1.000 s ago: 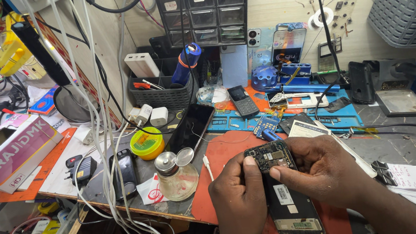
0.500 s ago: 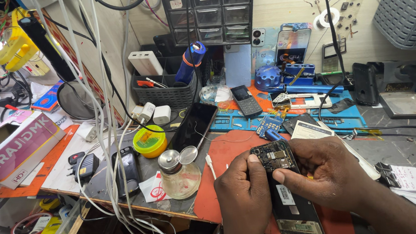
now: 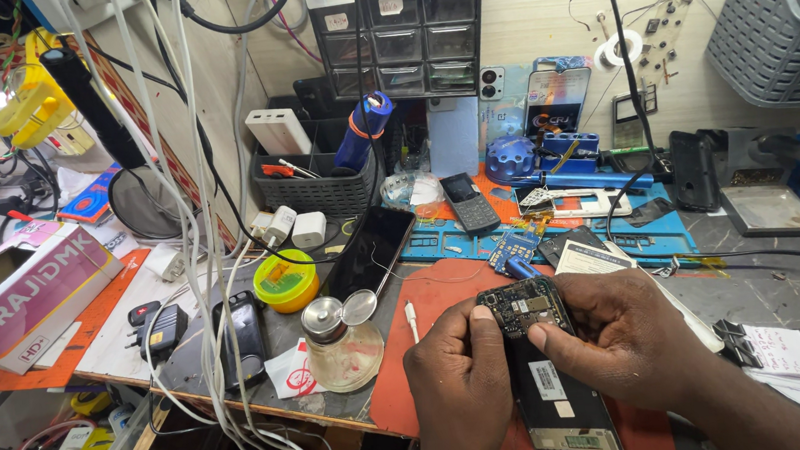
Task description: The person disassembles a mobile phone, removes the battery, and uses a blue electric screwdriver to remove screws from the phone's back cover. The person handles the phone, battery, and screwdriver throughout the process.
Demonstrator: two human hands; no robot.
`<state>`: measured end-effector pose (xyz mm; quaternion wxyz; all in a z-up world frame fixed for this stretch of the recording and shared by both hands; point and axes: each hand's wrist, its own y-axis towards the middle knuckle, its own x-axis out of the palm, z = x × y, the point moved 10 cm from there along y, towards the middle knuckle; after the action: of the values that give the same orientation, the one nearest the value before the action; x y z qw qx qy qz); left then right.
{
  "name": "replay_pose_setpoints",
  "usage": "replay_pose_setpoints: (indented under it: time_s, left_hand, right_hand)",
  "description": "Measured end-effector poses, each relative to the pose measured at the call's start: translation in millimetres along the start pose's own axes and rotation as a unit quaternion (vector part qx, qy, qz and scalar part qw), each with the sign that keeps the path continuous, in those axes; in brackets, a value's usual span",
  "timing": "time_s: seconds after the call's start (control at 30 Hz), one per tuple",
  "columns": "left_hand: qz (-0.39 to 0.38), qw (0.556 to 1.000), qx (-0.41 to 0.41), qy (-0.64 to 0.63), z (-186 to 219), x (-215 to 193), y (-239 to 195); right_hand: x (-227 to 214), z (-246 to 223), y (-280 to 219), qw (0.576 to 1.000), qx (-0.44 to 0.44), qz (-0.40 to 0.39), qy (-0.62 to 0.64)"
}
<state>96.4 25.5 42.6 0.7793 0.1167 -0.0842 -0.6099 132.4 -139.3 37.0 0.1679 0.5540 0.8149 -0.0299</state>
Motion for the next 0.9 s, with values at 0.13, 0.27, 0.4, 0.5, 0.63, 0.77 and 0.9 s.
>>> replay_pose_setpoints:
  time_s: [0.13, 0.27, 0.4, 0.5, 0.63, 0.77, 0.9]
  left_hand:
    - [-0.008, 0.998, 0.014, 0.067, 12.0, -1.1, 5.6]
    - [-0.043, 0.980, 0.036, 0.192, 23.6, 1.7, 8.5]
    - [-0.070, 0.951, 0.039, 0.299, 28.0, 7.7, 10.8]
    - [-0.075, 0.936, 0.045, 0.342, 29.0, 12.6, 9.3]
    - [-0.079, 0.929, 0.032, 0.360, 23.6, 14.6, 9.2]
    - [-0.095, 0.940, 0.051, 0.325, 22.1, 14.6, 10.5]
    - [-0.133, 0.974, 0.006, 0.186, 5.8, 3.1, 13.4]
  right_hand:
    - [-2.5, -6.5, 0.1, 0.998, 0.001, 0.016, -0.059]
    - [-7.0, -21.8, -0.6, 0.986, -0.022, 0.044, -0.161]
    - [-6.2, -31.0, -1.5, 0.980, -0.037, 0.051, -0.188]
    - [-5.6, -32.4, -1.8, 0.981, -0.050, 0.052, -0.182]
    - [-4.7, -37.2, -2.9, 0.977, -0.093, 0.046, -0.187]
    - [-3.2, -24.3, -2.5, 0.991, -0.050, 0.025, -0.121]
    - [-5.8, -10.8, -1.2, 0.994, -0.032, 0.026, -0.096]
